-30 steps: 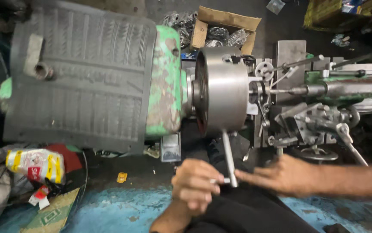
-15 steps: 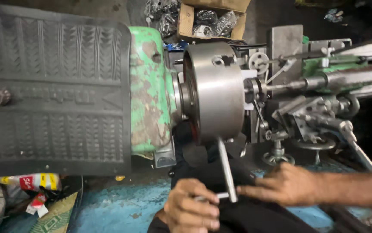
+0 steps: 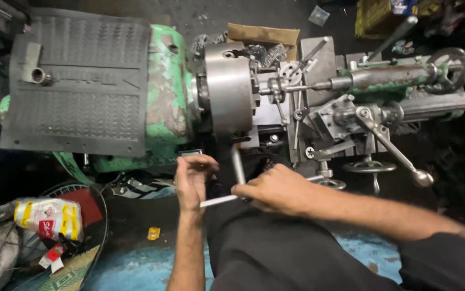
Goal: The person operates a metal lathe, using a wrench to tighten the chuck around a workpiece and turning the chuck by hand to seat it. They adjust the tailstock and handwheels, then use a hammer and a file on the workpiece while the lathe runs.
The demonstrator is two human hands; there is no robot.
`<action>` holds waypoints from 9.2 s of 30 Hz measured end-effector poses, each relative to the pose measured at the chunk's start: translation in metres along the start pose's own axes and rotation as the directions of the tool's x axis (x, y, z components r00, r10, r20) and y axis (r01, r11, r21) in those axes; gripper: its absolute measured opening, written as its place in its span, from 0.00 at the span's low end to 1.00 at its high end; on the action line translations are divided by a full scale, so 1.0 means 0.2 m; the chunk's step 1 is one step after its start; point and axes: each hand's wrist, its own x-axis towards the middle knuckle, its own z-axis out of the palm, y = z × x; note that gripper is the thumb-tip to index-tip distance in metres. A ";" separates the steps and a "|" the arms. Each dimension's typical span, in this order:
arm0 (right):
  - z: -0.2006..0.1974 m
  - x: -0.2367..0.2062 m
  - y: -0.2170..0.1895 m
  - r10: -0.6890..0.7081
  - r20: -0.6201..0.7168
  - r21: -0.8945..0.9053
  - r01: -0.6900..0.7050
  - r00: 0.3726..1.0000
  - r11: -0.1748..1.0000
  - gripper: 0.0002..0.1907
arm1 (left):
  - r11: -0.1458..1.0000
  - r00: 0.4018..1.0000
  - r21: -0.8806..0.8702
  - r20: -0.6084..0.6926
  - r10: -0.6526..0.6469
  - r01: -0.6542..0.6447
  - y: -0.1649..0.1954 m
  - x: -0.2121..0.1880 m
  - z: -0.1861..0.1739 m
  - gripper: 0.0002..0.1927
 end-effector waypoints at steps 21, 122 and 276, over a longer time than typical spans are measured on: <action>0.35 -1.24 0.66 0.578 -0.810 0.420 -0.592 0.098 0.689 0.18 | 0.256 0.919 0.965 -0.150 0.363 0.057 -0.39 0.07 -0.56 0.39; 0.32 -1.07 0.48 0.785 -0.550 0.686 -0.690 -0.286 0.229 0.12 | 0.239 0.989 0.960 0.140 0.046 -0.147 -1.19 0.44 -0.17 0.21; -0.09 -0.05 0.16 -0.006 -0.607 -0.072 -0.047 0.795 0.996 0.17 | 0.733 0.713 0.606 -0.361 0.601 -0.310 -0.12 -0.36 0.26 0.11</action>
